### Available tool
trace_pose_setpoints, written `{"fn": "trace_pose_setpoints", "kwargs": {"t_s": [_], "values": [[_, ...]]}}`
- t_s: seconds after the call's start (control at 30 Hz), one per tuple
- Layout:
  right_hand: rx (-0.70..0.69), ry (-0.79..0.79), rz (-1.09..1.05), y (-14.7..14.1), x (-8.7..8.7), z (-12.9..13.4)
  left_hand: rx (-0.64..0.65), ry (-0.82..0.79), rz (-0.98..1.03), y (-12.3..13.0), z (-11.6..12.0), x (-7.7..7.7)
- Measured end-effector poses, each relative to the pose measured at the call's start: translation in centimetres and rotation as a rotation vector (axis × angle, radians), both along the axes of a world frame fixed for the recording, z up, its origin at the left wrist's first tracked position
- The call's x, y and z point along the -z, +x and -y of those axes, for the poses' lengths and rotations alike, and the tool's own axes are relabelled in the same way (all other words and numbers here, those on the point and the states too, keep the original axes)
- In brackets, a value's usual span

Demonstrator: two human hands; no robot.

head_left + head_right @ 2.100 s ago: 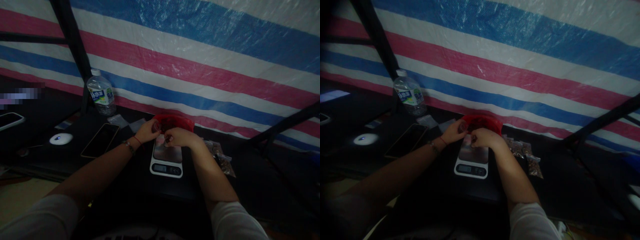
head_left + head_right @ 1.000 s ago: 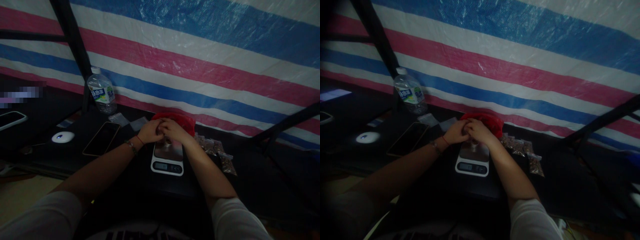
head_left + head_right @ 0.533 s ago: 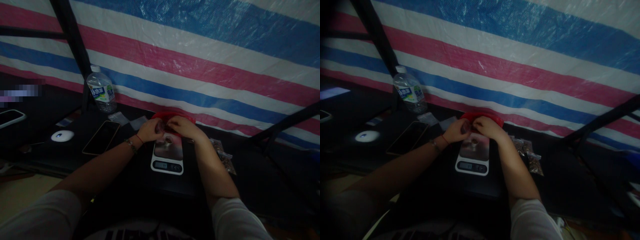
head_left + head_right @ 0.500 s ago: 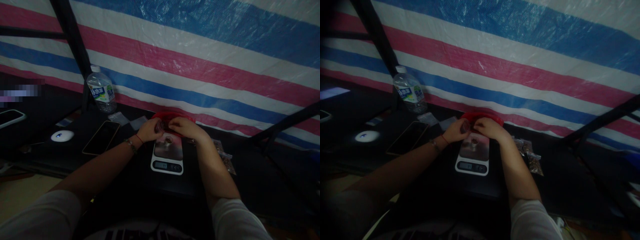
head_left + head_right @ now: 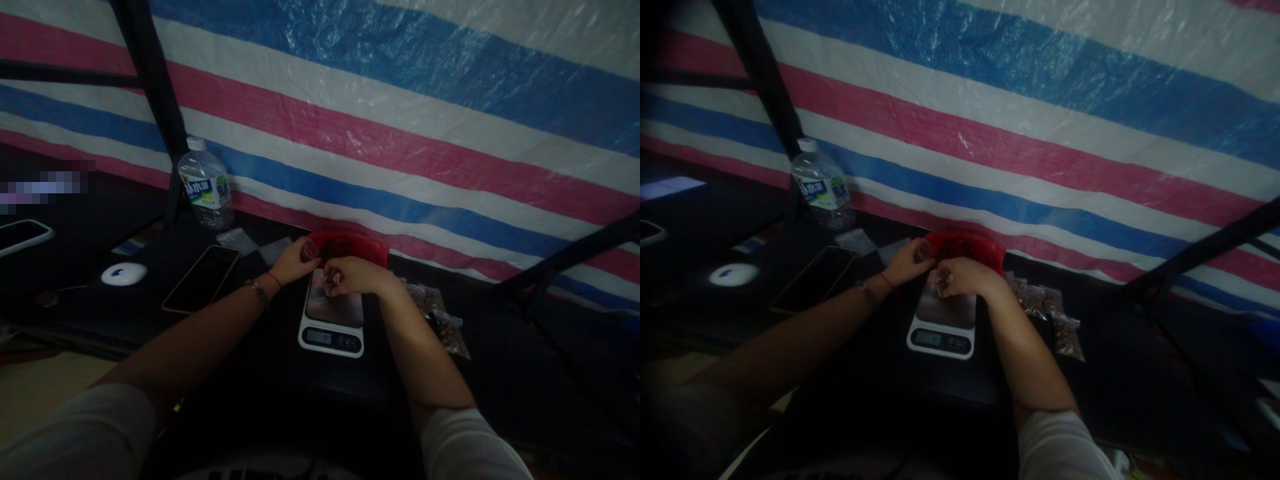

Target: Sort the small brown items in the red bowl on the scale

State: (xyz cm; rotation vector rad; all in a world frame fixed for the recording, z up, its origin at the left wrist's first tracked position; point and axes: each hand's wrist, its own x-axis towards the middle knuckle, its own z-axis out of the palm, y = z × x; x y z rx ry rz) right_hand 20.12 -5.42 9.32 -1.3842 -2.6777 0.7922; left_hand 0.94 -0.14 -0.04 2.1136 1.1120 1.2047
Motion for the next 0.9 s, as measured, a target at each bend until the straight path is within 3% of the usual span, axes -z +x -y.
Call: {"fn": "trace_pose_setpoints", "kwargs": {"t_s": [0.13,0.37,0.5,0.6,0.77,0.9], "values": [[0.001,0.037,-0.187,0.5,-0.1,-0.4,-0.017,-0.027,-0.013,-0.1,0.2,-0.3],[0.101,0.317,-0.442,0.6,0.5,-1.9,0.08,-0.024,0.006,0.2,0.5,-0.3],[0.18,0.285,-0.563,-0.3,1.5,-2.1,0.109,-0.018,0.011,0.3,0.9,-0.5],[0.203,0.322,-0.558,-0.8,1.7,-1.9,0.116,-0.05,0.011,0.4,1.0,-0.5],[0.073,0.459,-0.552,-1.2,1.5,-2.0,0.144,-0.052,0.096,0.6,0.7,0.3],[0.087,0.474,-0.538,-1.0,1.4,-2.0,0.143,-0.058,0.161,0.5,0.5,0.6]]}}
